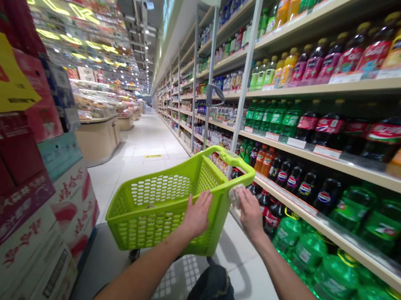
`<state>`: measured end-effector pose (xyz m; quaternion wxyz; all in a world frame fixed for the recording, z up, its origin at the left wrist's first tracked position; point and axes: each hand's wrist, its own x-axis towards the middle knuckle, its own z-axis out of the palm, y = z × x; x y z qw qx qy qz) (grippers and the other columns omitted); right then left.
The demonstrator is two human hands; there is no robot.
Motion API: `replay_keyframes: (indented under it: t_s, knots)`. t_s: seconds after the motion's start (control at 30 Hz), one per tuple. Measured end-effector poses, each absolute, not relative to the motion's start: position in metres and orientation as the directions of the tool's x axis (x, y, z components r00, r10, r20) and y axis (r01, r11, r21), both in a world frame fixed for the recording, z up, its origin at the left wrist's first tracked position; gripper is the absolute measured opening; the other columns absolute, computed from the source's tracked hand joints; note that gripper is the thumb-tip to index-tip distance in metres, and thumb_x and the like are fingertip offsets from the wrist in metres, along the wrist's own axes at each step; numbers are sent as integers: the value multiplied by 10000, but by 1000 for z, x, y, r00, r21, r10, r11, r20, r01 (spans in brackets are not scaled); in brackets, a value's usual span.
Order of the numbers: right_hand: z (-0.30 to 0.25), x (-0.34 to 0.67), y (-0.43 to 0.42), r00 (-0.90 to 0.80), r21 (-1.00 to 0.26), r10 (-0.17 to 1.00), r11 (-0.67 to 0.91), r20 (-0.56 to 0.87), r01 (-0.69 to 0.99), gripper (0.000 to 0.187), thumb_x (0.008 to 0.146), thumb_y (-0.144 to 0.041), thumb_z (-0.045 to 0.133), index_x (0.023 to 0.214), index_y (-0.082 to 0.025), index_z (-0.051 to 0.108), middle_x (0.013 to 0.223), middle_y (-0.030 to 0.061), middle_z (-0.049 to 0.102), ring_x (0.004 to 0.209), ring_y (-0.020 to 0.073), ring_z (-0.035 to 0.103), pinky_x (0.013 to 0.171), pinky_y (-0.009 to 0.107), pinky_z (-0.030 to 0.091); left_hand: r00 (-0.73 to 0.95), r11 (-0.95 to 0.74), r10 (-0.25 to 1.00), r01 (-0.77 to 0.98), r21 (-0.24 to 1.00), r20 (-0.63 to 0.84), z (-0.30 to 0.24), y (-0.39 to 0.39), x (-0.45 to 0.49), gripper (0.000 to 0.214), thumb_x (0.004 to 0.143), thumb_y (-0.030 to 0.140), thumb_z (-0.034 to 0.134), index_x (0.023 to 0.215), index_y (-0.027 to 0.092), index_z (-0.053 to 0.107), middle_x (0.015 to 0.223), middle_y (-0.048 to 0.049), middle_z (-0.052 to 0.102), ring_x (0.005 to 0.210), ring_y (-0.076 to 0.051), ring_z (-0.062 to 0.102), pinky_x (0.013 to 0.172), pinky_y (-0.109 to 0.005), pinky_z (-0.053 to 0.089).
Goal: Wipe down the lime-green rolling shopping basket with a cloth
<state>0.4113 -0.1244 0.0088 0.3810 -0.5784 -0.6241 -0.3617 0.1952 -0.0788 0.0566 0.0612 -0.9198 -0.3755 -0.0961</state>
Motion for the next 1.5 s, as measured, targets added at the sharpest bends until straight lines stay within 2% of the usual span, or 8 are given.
replay_keyframes:
  t_s: [0.17,0.37,0.57,0.73,0.8,1.0,1.23,1.5]
  knots:
    - [65,423,-103,120,-96,411,-78,904,992,491,794,-54,347,1267,-132,454,1300,134,469,1257,226,356,1008,448,326,703,-712,687,702,-24,183,61,-79,199,748,691,188,399,1382,119,121,1482,-57,103,1356,-211,78,1073,-550,85]
    - [12,367,-116,-410,257,515,343,753,904,448,828,-38,323,1187,-199,536,1172,82,592,1186,164,455,961,398,397,659,-673,727,739,11,192,56,-76,179,731,697,179,395,1379,102,141,1476,-70,130,1351,-202,117,1074,-534,104]
    - [47,358,-99,-92,34,389,154,917,988,468,832,-71,364,1290,-144,424,1288,133,483,1258,212,359,1009,434,335,605,-626,770,778,54,202,41,-69,147,738,672,158,389,1374,96,171,1471,-67,152,1347,-193,136,1075,-525,111]
    - [-34,296,-98,-395,169,557,413,730,895,542,787,12,314,1281,-175,433,1225,93,551,1214,171,422,940,386,417,489,-508,848,859,56,205,27,-63,94,730,648,108,382,1361,104,227,1458,-80,196,1342,-193,162,1073,-529,109]
    - [-56,271,-101,-429,165,549,465,717,870,539,785,12,322,1276,-174,439,1193,91,576,1190,166,450,925,372,432,492,-512,845,858,51,211,22,-61,72,732,640,98,383,1358,107,241,1455,-75,205,1341,-191,169,1077,-522,105]
    - [-18,203,-71,-283,53,449,458,848,887,511,815,-26,304,1297,-156,412,1290,104,487,1289,189,302,1013,421,334,304,-337,915,938,87,266,12,-54,21,690,658,85,382,1339,88,275,1437,-115,252,1328,-231,208,1058,-550,139]
    - [-89,144,-74,-517,146,525,592,676,792,440,804,-24,362,1190,-151,530,1135,82,615,1142,181,494,924,367,436,322,-373,910,910,180,260,3,-48,-36,677,657,89,405,1324,97,291,1407,-124,327,1312,-195,256,1081,-452,156]
    - [-47,83,-43,-527,152,466,630,711,762,409,851,-94,384,1251,-128,463,1286,112,491,1273,223,330,1009,438,333,215,-307,932,897,317,293,-12,-42,-67,677,675,104,413,1333,142,258,1396,-100,355,1293,-172,297,1074,-426,198]
